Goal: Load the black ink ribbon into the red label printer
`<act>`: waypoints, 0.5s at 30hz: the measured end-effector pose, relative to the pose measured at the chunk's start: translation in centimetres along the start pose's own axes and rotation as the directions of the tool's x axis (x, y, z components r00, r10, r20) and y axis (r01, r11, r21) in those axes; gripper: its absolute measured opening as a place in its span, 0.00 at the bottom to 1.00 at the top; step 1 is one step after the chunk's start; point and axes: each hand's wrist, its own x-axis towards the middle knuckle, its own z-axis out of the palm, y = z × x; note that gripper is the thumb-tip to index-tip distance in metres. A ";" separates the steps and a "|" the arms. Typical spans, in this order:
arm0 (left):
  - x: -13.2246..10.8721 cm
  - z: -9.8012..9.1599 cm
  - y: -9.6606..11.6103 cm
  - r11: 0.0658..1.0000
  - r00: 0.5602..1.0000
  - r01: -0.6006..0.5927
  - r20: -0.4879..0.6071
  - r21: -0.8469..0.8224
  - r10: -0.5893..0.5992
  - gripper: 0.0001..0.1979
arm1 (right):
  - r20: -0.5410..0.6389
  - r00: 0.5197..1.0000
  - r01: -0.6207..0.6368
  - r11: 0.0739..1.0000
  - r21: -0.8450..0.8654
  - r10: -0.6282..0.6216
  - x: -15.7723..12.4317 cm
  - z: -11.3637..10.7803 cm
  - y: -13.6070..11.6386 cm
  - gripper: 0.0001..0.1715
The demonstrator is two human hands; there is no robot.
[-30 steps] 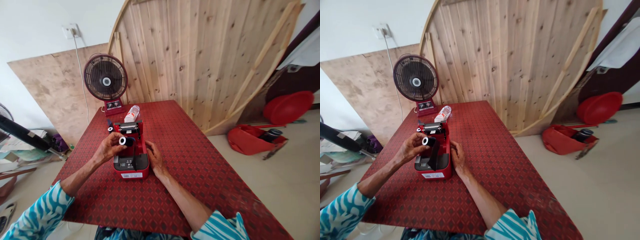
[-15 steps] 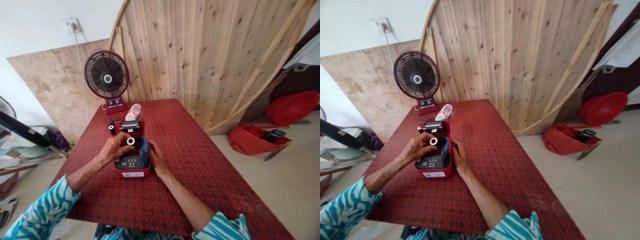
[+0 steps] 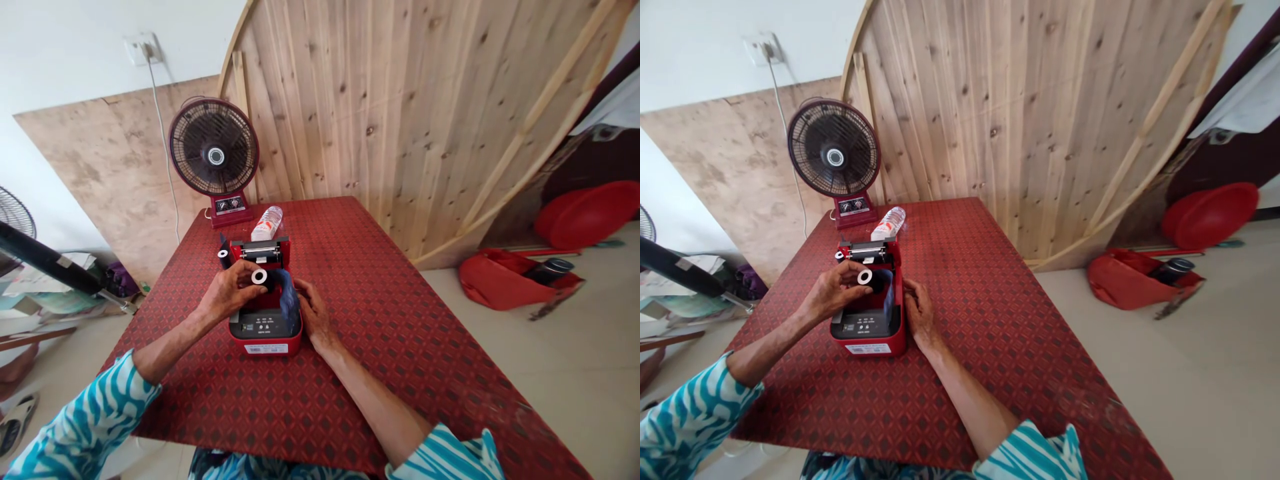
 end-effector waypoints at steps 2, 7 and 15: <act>-0.1 0.0 0.2 0.998 1.000 -0.020 0.019 0.061 0.019 0.12 | 0.000 1.000 0.015 1.000 -0.001 -0.015 0.0 0.0 -0.1 0.18; -0.3 0.1 0.5 0.977 0.997 -0.052 0.066 0.207 0.039 0.12 | -0.004 0.999 0.042 0.999 -0.002 -0.042 -0.1 0.0 0.0 0.18; 0.4 0.3 0.6 0.997 0.996 0.005 0.093 -0.078 0.003 0.14 | 0.003 1.000 0.022 1.000 0.008 -0.022 0.0 0.0 0.2 0.18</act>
